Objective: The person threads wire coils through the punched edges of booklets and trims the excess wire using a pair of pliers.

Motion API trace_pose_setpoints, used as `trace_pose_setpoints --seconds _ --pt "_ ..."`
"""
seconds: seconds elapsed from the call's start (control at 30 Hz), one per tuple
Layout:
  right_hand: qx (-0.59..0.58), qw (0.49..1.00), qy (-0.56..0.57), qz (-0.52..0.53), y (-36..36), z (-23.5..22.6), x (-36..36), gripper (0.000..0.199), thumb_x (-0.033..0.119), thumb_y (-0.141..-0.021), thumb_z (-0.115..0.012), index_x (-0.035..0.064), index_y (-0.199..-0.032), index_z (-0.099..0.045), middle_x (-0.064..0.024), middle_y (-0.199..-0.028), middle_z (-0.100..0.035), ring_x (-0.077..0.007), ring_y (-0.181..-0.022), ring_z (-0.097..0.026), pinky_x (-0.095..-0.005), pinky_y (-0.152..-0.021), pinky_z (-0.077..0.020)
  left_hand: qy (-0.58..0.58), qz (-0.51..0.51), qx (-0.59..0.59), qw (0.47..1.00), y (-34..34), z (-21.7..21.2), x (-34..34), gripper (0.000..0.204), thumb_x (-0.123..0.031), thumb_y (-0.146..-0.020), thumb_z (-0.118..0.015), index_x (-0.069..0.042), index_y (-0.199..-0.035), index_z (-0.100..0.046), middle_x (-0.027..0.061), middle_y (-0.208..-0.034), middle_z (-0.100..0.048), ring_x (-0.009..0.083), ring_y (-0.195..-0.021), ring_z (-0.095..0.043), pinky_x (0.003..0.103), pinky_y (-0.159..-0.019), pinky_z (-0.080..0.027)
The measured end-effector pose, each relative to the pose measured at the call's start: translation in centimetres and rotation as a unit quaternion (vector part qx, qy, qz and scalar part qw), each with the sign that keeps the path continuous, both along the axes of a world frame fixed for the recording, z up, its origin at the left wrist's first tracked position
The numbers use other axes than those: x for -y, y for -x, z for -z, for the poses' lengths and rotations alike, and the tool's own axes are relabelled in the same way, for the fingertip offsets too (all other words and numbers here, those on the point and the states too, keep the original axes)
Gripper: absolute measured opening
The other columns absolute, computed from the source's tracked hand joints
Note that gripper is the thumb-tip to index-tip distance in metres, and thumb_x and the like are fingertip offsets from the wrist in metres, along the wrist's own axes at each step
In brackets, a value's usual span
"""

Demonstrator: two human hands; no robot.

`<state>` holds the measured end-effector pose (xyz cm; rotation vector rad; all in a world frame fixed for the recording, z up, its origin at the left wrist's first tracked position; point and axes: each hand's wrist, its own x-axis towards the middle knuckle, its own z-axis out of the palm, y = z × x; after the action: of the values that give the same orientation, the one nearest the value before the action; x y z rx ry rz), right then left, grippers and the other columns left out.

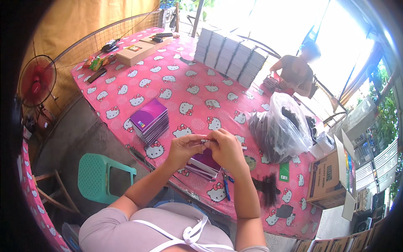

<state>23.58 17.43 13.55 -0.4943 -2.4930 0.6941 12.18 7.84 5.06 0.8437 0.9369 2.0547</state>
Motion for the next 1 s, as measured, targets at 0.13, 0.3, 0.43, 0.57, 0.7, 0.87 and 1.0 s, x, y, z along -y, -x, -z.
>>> trace_pose_setpoints --seconds 0.13,0.3,0.43,0.57,0.7,0.87,1.0 --pt "-0.014 1.0 -0.006 -0.023 0.0 -0.3 0.4 0.02 0.001 -0.068 -0.072 -0.0008 -0.086 -0.063 -0.0099 -0.078 -0.061 -0.0222 -0.071 -0.061 -0.0323 -0.064 -0.0472 0.023 -0.027 -0.054 0.998 0.3 0.9 0.3 0.03 0.009 -0.077 -0.069 0.003 -0.106 -0.064 0.01 -0.096 -0.067 0.0142 -0.086 -0.065 0.025 -0.07 -0.054" --pt "-0.022 1.0 0.005 -0.012 -0.2 -0.3 0.8 0.015 0.0 -0.072 -0.069 -0.0011 -0.086 -0.065 -0.0102 -0.077 -0.061 -0.022 -0.068 -0.06 -0.0321 -0.061 -0.0469 0.023 0.0 0.044 0.999 0.1 0.3 0.0 0.031 0.009 -0.076 -0.069 0.003 -0.106 -0.064 0.0116 -0.093 -0.068 0.0152 -0.083 -0.066 0.026 -0.07 -0.055" --pt "-0.012 1.0 -0.008 -0.018 -0.3 0.1 0.7 0.015 0.0 -0.074 -0.068 -0.0005 -0.088 -0.067 -0.0109 -0.076 -0.061 -0.0223 -0.065 -0.06 -0.0322 -0.06 -0.0466 0.007 -0.003 0.049 0.999 0.0 0.8 0.0 0.031 0.01 -0.076 -0.069 0.003 -0.107 -0.063 0.0127 -0.093 -0.068 0.0157 -0.082 -0.066 0.026 -0.071 -0.056" --pt "-0.016 0.999 -0.025 -0.026 -0.5 -0.2 0.9 0.013 0.001 -0.076 -0.067 0.0001 -0.089 -0.068 -0.0119 -0.075 -0.061 -0.0235 -0.063 -0.06 -0.033 -0.059 -0.0463 0.003 -0.006 0.041 0.999 0.0 0.9 0.1 0.032 0.009 -0.077 -0.069 0.003 -0.107 -0.062 0.0123 -0.093 -0.068 0.0152 -0.082 -0.066 0.025 -0.072 -0.056" --pt "0.031 0.991 -0.126 -0.008 -1.3 -0.6 0.9 0.026 0.007 -0.079 -0.068 -0.0007 -0.103 -0.064 -0.0143 -0.093 -0.063 -0.0265 -0.083 -0.062 -0.035 -0.072 -0.0481 0.017 0.003 0.009 1.0 -0.4 0.2 0.0 0.031 0.008 -0.078 -0.068 0.002 -0.108 -0.063 0.0098 -0.095 -0.066 0.012 -0.085 -0.063 0.024 -0.075 -0.053" --pt "-0.096 0.968 -0.21 0.094 -4.8 -1.6 4.6 0.044 0.021 -0.083 -0.066 -0.0014 -0.119 -0.053 -0.0205 -0.119 -0.057 -0.0351 -0.11 -0.054 -0.0426 -0.089 -0.0444 -0.013 -0.034 -0.098 0.995 -0.7 0.2 0.2 0.029 0.007 -0.079 -0.069 -0.002 -0.106 -0.063 0.0077 -0.112 -0.06 0.0115 -0.1 -0.057 0.027 -0.087 -0.049" --pt "-0.104 0.981 -0.008 0.164 -11.1 6.3 3.5 0.053 0.024 -0.08 -0.071 0.0008 -0.123 -0.051 -0.0218 -0.122 -0.053 -0.0399 -0.114 -0.05 -0.0457 -0.098 -0.0371 -0.075 -0.057 -0.118 0.988 -1.1 -2.1 -0.6 0.018 0.006 -0.078 -0.069 -0.001 -0.093 -0.061 0.0112 -0.103 -0.064 0.0144 -0.097 -0.061 0.028 -0.086 -0.05"
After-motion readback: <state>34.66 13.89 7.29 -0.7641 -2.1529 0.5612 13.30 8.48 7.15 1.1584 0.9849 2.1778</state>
